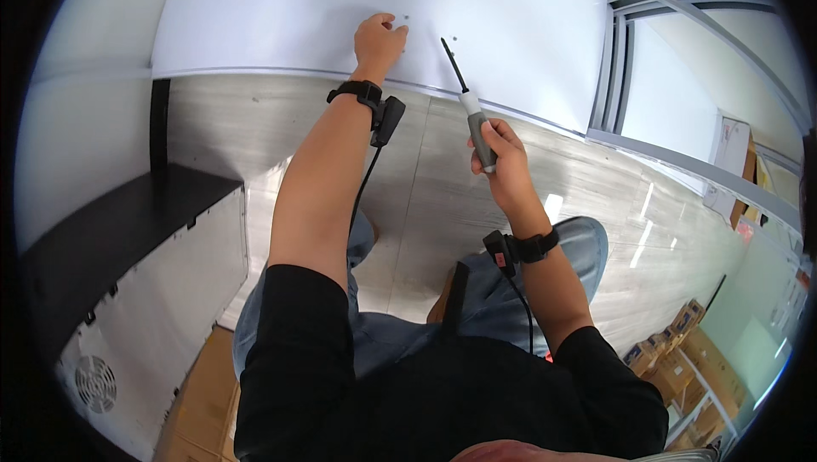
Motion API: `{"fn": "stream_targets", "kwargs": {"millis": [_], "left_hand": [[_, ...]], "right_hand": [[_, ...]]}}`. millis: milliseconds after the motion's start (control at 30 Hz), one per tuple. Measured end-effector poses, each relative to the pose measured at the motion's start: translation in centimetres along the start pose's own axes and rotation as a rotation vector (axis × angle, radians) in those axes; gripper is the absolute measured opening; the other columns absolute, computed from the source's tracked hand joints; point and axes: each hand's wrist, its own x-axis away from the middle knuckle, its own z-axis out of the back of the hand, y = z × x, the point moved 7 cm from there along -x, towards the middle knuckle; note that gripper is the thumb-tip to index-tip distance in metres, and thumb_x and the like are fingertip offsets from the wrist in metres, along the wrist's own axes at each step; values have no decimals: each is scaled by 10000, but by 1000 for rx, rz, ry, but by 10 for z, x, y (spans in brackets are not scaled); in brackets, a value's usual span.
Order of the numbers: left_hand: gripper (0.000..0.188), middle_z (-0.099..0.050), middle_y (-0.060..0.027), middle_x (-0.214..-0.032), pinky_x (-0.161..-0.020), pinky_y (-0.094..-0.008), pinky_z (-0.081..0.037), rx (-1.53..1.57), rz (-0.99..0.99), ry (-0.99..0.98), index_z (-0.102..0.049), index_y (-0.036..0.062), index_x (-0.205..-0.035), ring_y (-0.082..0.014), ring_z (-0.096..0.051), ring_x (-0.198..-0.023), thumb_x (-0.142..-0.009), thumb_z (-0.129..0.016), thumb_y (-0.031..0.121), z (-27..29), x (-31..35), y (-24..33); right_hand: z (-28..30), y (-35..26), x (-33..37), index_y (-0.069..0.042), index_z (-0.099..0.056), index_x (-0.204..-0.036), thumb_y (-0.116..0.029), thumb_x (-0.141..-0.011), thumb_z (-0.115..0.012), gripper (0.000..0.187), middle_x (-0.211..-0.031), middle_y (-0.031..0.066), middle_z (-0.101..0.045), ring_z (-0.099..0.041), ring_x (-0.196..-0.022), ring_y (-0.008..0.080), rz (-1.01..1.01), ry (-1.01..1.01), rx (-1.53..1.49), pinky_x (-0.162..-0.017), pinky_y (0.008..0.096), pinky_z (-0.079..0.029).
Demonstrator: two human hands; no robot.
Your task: The person uses a screwdriver to fasten screws into a white metal panel, then wipes a beige and black appliance with a blue cloth. The person continues to wipe the metal panel and reattaches the appliance to the panel using the screwdriver.
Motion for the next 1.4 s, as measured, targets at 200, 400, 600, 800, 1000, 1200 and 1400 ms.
{"fn": "stream_targets", "kwargs": {"millis": [200,400,600,800,1000,1200,1400], "left_hand": [[275,-705,-61,-915,-720,-333,-525,-171,-100,37,-724,102,-1046,-211,-663,-804,-823,-726,262,-19,-17,6],[145,-666,-52,-1056,-746,-384,-533,-59,4,-22,-745,105,-923,-261,-637,-919,-849,-704,222,-19,-17,4],[176,-673,-66,-984,-719,-325,-551,887,324,-206,-626,20,-1049,-202,-677,-885,-954,-604,167,19,44,9],[158,-655,-102,-1023,-835,-330,-592,1406,417,-148,-563,21,-1069,-229,-670,-958,-997,-539,160,125,140,-2],[161,-654,-102,-998,-850,-340,-591,1471,318,153,-561,18,-1042,-233,-672,-933,-1015,-497,163,240,246,-42],[148,-639,-113,-1001,-859,-368,-593,1628,280,372,-556,19,-1034,-266,-669,-935,-1015,-493,152,312,336,-90],[160,-632,-131,-1030,-881,-359,-591,1665,214,438,-548,5,-1053,-271,-668,-957,-1023,-468,140,346,399,-166]], "right_hand": [[-4,8,-10,-65,-560,-1104,-290,-1001,-511,252,-822,35,-591,-523,-564,113,-18,34,-66,-553,248,-419],[-7,10,-17,-56,-565,-1107,-288,-987,-539,263,-832,40,-596,-524,-564,116,9,-19,-54,-538,252,-417],[-14,1,0,-45,-596,-1086,-221,-959,-565,219,-808,58,-606,-508,-525,109,85,-120,15,-495,248,-398],[-71,-16,51,-38,-612,-1143,-192,-925,-597,267,-800,70,-616,-488,-489,96,159,-336,113,-440,233,-371],[-138,3,120,-31,-628,-1143,-198,-915,-605,283,-806,81,-622,-491,-488,91,165,-590,289,-425,234,-368],[-198,35,181,-30,-635,-1138,-194,-911,-617,281,-769,69,-626,-486,-469,78,150,-809,382,-413,227,-356],[-237,95,214,-32,-635,-1131,-211,-906,-625,288,-762,59,-623,-483,-472,68,63,-899,501,-410,221,-346]]}}
